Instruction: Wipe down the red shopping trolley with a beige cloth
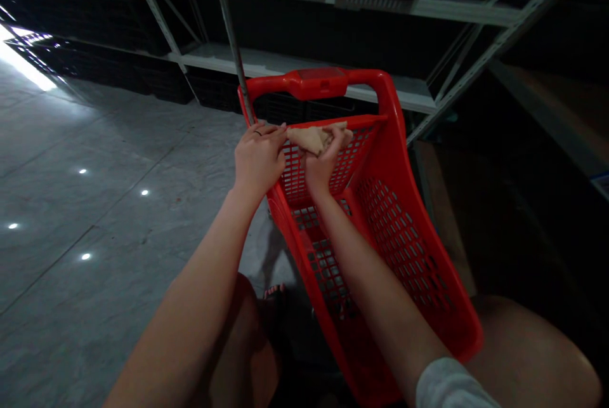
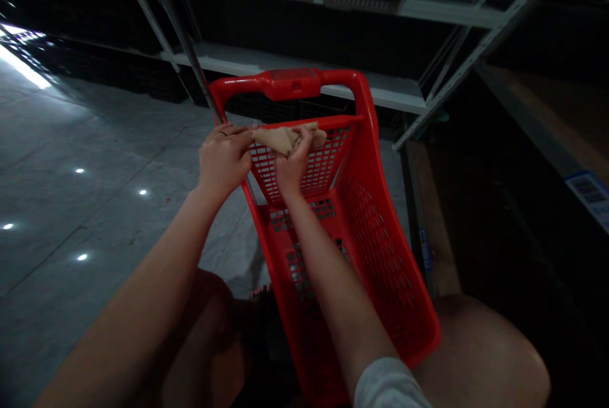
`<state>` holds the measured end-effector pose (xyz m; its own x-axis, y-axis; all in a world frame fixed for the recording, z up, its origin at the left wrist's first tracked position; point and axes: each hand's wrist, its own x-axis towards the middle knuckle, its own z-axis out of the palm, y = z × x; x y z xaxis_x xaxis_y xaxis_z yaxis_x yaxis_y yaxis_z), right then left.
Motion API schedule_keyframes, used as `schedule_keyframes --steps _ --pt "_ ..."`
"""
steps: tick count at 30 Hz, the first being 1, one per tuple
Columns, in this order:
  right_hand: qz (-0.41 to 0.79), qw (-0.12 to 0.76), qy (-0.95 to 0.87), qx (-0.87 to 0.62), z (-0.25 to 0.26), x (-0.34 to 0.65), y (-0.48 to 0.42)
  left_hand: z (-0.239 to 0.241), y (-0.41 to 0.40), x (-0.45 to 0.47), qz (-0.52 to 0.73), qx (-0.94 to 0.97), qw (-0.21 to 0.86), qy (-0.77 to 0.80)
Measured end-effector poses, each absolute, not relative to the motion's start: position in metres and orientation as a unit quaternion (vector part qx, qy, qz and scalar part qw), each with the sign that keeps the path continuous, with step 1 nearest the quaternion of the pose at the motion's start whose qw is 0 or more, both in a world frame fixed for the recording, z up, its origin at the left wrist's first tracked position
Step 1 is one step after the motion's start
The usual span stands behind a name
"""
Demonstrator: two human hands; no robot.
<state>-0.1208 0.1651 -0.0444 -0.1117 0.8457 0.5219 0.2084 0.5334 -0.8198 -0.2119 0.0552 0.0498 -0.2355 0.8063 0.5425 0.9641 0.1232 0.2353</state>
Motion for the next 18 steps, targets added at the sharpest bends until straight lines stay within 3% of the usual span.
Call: schedule_keyframes --steps 2,5,7,12,18 --pt "0.325 0.479 -0.688 -0.437 -0.072 -0.115 0.149 0.05 0.056 -0.212 -0.276 -0.601 0.139 -0.737" --pt "0.35 0.302 -0.72 -0.518 -0.125 -0.094 0.124 0.05 0.057 -0.213 -0.274 -0.604 0.137 -0.736" --pt "0.351 0.247 -0.737 -0.522 -0.149 -0.079 0.113 0.049 0.058 -0.213 -0.272 -0.607 0.137 -0.734" --pt "0.348 0.248 -0.759 -0.491 -0.128 -0.083 0.117 0.049 0.058 -0.212 -0.27 -0.604 0.137 -0.737" --pt "0.276 0.389 -0.791 -0.383 -0.051 -0.135 0.136 0.052 0.059 -0.21 -0.27 -0.605 0.129 -0.738"
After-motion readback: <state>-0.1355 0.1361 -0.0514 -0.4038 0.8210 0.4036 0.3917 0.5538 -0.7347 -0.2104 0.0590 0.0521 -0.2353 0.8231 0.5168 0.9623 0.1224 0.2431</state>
